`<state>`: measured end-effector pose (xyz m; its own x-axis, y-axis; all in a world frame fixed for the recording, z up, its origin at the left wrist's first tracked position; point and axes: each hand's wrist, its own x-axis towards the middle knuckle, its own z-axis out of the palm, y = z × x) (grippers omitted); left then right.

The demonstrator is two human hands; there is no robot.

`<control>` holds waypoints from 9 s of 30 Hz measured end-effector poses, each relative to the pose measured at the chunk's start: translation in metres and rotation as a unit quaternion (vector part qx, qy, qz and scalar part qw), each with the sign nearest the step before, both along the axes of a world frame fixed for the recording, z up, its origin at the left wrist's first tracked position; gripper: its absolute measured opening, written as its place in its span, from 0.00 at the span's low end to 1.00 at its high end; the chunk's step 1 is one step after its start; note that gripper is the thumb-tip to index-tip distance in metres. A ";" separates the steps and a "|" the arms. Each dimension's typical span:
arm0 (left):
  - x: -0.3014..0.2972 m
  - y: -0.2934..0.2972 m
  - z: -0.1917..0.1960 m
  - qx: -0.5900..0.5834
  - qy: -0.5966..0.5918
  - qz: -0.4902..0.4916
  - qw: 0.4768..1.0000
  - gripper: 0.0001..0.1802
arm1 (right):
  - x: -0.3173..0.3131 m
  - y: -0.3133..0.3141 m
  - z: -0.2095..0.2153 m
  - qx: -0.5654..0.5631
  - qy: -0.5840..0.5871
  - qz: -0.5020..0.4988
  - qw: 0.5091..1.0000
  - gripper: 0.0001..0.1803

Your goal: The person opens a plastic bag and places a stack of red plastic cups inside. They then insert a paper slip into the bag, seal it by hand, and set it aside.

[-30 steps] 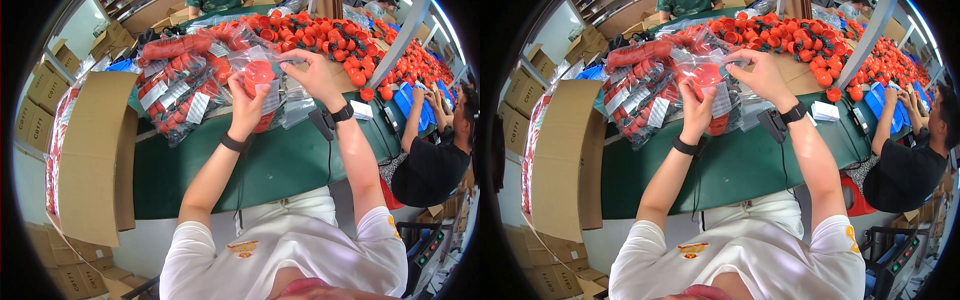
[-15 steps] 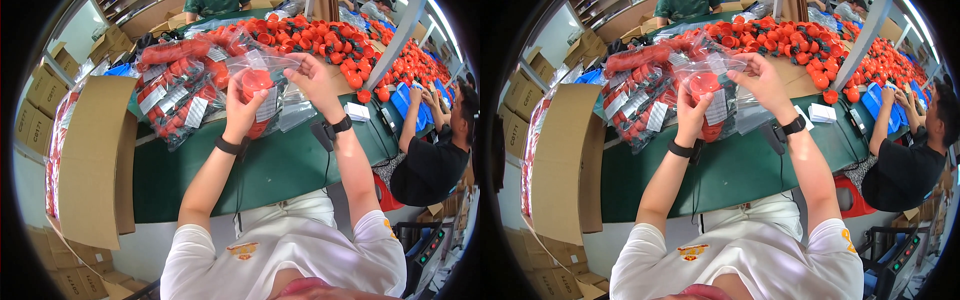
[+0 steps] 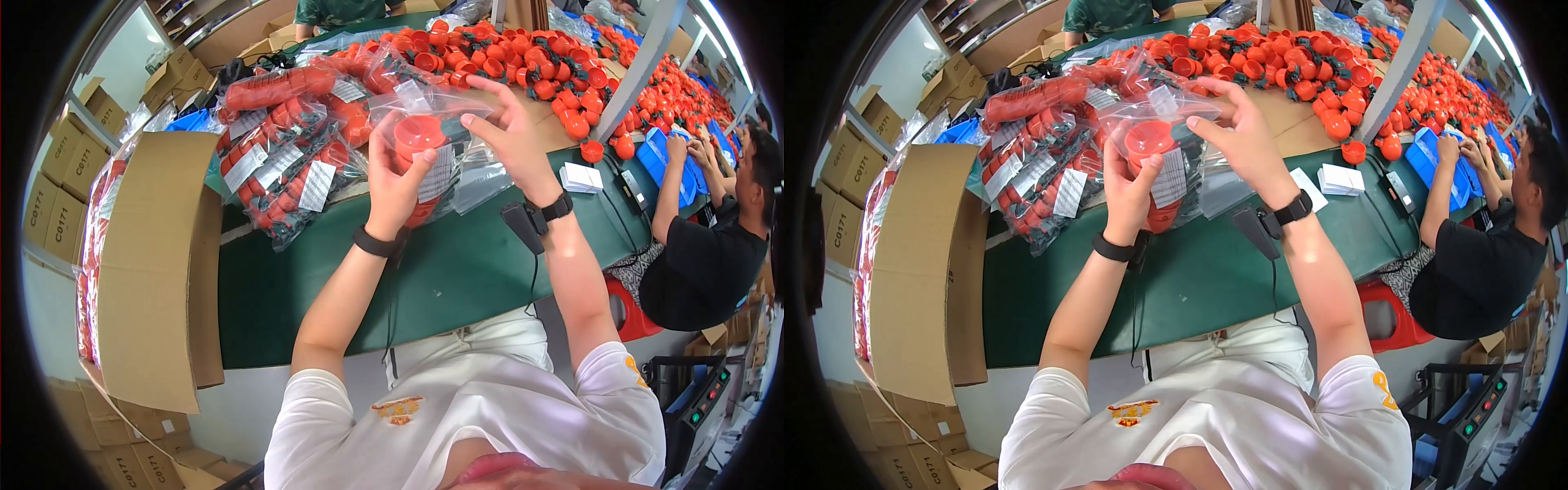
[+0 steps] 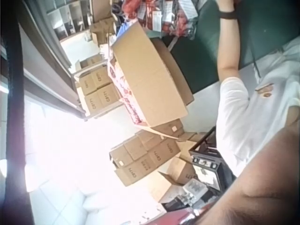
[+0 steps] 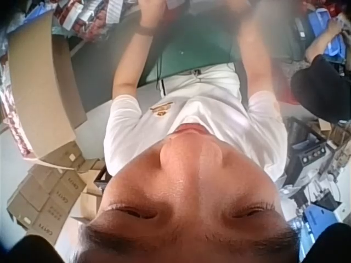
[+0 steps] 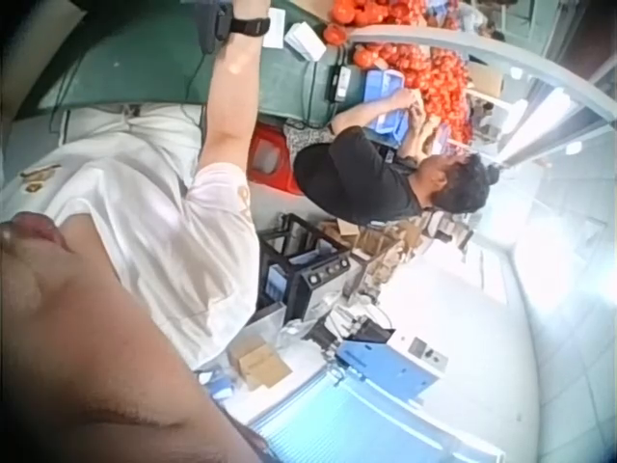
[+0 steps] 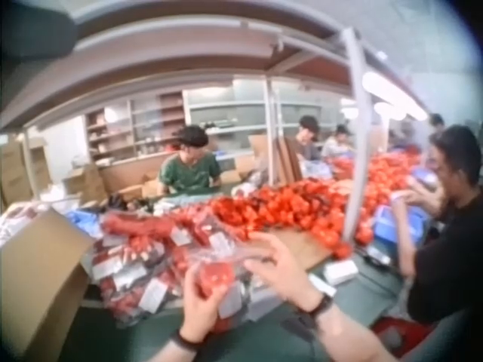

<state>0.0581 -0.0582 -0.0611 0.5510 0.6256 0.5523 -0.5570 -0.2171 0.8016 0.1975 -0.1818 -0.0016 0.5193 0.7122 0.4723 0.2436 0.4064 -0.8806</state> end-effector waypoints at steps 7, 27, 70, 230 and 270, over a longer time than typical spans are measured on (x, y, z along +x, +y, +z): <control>0.000 0.000 0.002 -0.012 -0.005 -0.014 1.000 0.41 | 0.013 -0.020 -0.007 -0.026 -0.001 -0.071 0.997 0.13; 0.000 -0.002 0.001 0.002 -0.007 -0.015 1.000 0.42 | 0.026 -0.017 -0.004 0.011 -0.110 -0.072 0.991 0.06; -0.001 -0.006 -0.001 0.037 -0.020 -0.011 0.999 0.43 | 0.009 -0.018 -0.002 0.038 -0.081 -0.026 0.996 0.07; -0.094 -0.029 0.116 0.559 0.217 0.191 0.777 0.28 | -0.016 -0.108 0.013 -0.082 -0.161 -0.005 0.984 0.11; -0.092 -0.072 -0.013 -0.225 0.214 -0.067 0.948 0.34 | -0.050 -0.021 -0.062 -0.073 0.104 0.073 0.989 0.18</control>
<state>-0.0343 -0.1297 -0.0737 0.7553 0.6538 -0.0459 -0.1587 0.2503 0.9551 0.1474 -0.2026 -0.0632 0.4811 0.8396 0.2523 -0.0018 0.2887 -0.9574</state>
